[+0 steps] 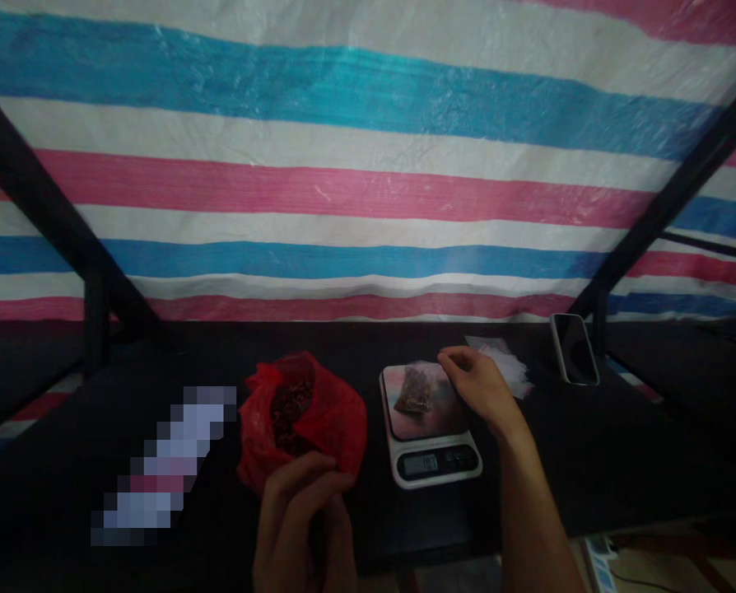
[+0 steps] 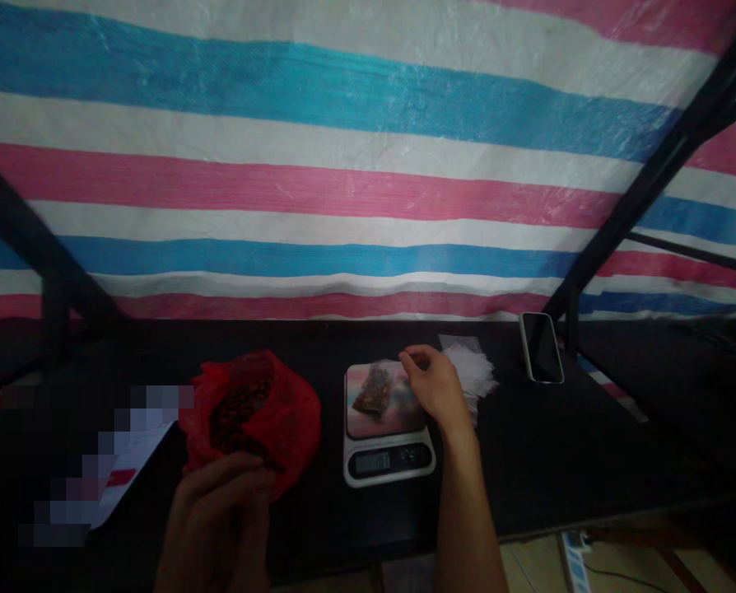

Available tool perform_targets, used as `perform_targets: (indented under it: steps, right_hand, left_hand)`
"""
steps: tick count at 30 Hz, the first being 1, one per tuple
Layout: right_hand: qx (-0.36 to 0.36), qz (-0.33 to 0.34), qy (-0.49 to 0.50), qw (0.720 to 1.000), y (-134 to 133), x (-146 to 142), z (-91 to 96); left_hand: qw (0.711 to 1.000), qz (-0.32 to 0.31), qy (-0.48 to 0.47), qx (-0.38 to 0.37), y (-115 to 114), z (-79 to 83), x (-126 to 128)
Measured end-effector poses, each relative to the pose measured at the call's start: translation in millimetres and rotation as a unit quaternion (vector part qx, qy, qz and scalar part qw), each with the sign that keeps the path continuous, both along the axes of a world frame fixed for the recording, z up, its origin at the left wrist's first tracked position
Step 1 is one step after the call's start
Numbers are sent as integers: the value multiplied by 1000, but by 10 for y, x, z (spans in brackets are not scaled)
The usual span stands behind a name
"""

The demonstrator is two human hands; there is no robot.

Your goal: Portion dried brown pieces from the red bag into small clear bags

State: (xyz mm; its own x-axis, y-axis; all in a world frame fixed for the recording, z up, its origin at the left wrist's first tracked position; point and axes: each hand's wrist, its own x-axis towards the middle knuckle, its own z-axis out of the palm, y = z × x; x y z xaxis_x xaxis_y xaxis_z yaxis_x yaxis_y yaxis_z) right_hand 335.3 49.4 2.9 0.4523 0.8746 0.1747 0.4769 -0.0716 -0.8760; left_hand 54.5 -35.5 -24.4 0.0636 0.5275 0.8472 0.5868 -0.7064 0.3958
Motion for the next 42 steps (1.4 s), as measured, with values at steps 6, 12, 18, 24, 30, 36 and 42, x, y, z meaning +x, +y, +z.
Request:
perform_targets:
  steps: [6,12,18,24,30,36,42]
  right_hand:
    - [-1,18,24,1000,31,-131,84]
    - [95,150,111,978,-59,-556,488]
    - [65,225,137,962,-8,-1292,658]
    - [-24,196,43,979,121,-1758,563]
    - [-25,184,-34,982,213,-1971,444]
    - [-31,193,-90,977,257,-2056,327]
    - [-40,204,-75,975,287,-1958,284]
  left_hand:
    - [995,-34,-78,-54,-59,-19,137]
    - [902,-42,-329,-274,-52,0,260]
    - [811,-48,-383,-441,131,-45,-3]
    - [712,-83,-485,-501,262,17,-94]
    - [633,-76,-578,-510,297,48,-104]
    - [598,-43,-612,-516,251,138,-125]
    - [620,-55,-593,-510,256,186,-157]
